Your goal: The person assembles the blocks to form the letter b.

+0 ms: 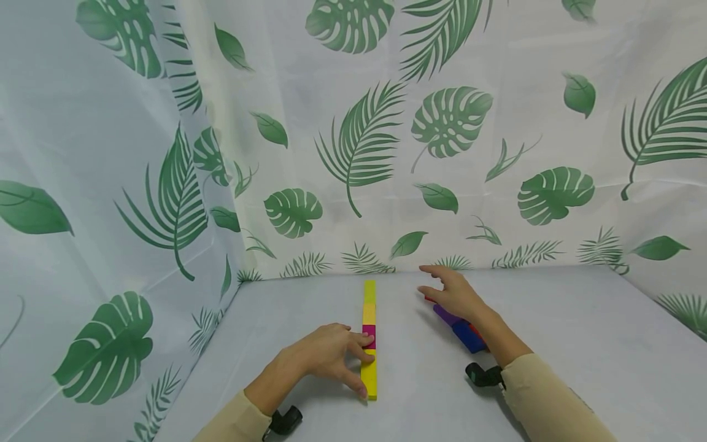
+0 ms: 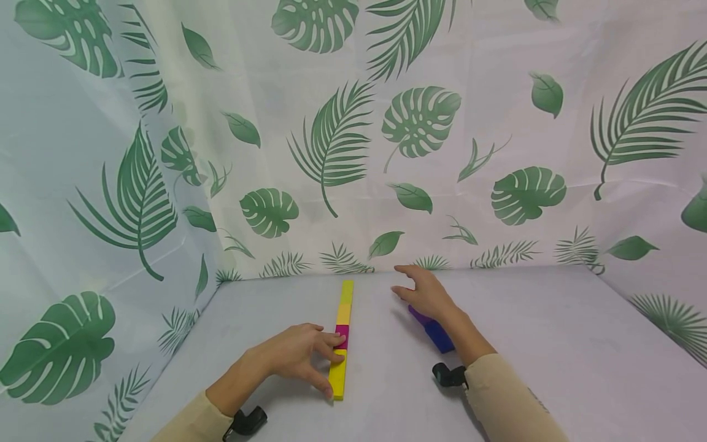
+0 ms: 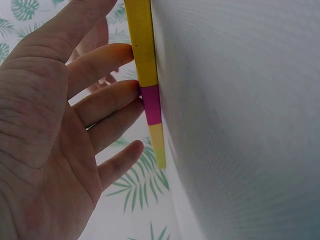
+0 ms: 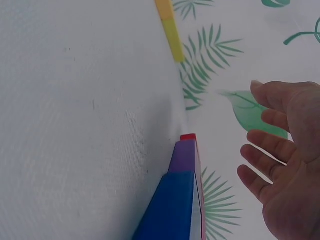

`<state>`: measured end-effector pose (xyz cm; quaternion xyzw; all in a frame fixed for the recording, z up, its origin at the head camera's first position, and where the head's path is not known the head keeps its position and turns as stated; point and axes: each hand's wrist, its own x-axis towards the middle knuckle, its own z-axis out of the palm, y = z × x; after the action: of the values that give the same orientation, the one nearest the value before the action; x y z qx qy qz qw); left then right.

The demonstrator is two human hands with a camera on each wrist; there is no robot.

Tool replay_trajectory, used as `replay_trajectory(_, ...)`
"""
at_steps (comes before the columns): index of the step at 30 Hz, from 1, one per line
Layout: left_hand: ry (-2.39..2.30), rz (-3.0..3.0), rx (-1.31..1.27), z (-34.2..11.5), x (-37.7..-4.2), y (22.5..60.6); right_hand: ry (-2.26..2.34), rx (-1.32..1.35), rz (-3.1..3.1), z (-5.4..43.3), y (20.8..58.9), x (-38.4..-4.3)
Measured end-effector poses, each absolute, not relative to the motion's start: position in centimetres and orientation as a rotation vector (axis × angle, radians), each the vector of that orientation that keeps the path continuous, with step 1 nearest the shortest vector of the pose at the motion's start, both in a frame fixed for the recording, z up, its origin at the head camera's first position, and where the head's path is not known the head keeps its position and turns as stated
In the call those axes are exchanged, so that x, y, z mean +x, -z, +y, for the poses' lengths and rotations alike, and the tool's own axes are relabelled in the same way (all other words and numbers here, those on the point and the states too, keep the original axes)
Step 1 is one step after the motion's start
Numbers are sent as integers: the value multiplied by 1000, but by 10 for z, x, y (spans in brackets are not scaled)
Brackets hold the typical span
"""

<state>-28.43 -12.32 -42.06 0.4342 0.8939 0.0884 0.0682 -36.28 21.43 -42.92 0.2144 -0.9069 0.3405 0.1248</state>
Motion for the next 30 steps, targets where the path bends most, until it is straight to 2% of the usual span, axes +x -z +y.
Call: replay_trajectory(30,-293,2685,1241,-123,-284,421,-890,507,-2787,228,438,-366)
